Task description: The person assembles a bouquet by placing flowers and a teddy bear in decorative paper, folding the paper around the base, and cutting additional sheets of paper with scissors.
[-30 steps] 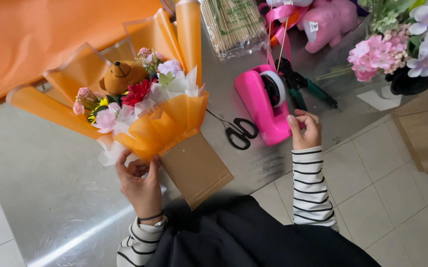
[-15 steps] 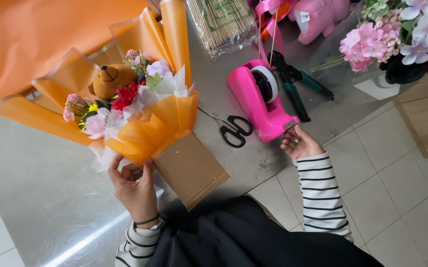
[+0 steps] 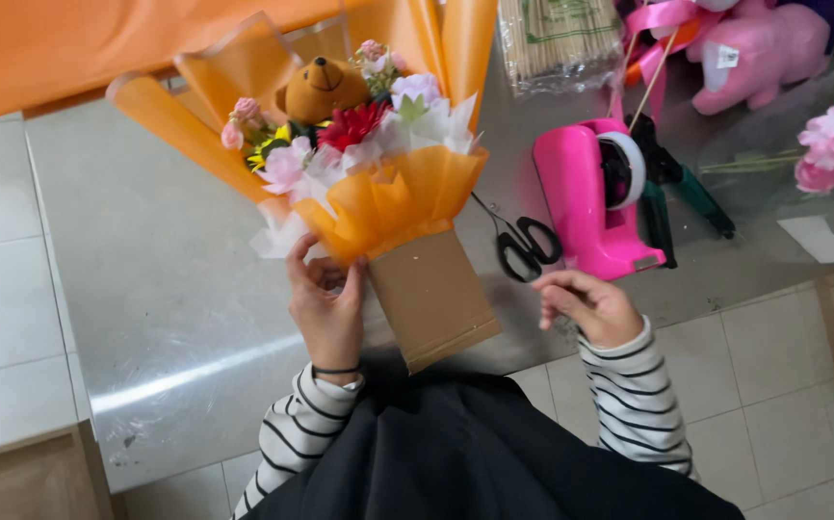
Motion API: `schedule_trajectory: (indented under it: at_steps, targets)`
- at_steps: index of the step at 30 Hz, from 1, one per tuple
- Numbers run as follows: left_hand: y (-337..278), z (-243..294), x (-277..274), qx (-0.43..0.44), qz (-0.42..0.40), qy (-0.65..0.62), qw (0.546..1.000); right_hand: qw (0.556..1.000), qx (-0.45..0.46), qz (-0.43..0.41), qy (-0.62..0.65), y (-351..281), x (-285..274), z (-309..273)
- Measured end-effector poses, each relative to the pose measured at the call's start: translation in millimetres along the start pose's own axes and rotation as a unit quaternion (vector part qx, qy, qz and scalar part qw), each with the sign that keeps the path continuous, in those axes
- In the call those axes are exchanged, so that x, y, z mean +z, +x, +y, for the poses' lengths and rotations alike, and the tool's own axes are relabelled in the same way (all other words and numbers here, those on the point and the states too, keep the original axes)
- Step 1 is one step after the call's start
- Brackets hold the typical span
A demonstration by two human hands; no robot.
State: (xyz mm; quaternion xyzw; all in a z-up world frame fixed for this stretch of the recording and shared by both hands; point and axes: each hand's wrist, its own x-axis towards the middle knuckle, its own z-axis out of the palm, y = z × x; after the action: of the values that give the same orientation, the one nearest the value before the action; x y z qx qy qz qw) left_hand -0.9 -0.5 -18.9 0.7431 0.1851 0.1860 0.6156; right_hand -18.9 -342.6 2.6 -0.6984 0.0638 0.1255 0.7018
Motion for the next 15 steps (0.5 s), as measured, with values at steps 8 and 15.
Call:
schedule_trajectory:
  at_steps: [8, 15]
  targets:
    - [-0.8, -8.4, 1.3, -0.019, -0.010, -0.034, 0.999, 0.848, -0.455, -0.168, -0.216, 97.1, 172.2, -42.7]
    - [3.7, -11.4, -14.2, -0.061, -0.082, -0.135, 0.986, 0.789, -0.503, -0.210, -0.283, 123.5, 175.1, -18.1]
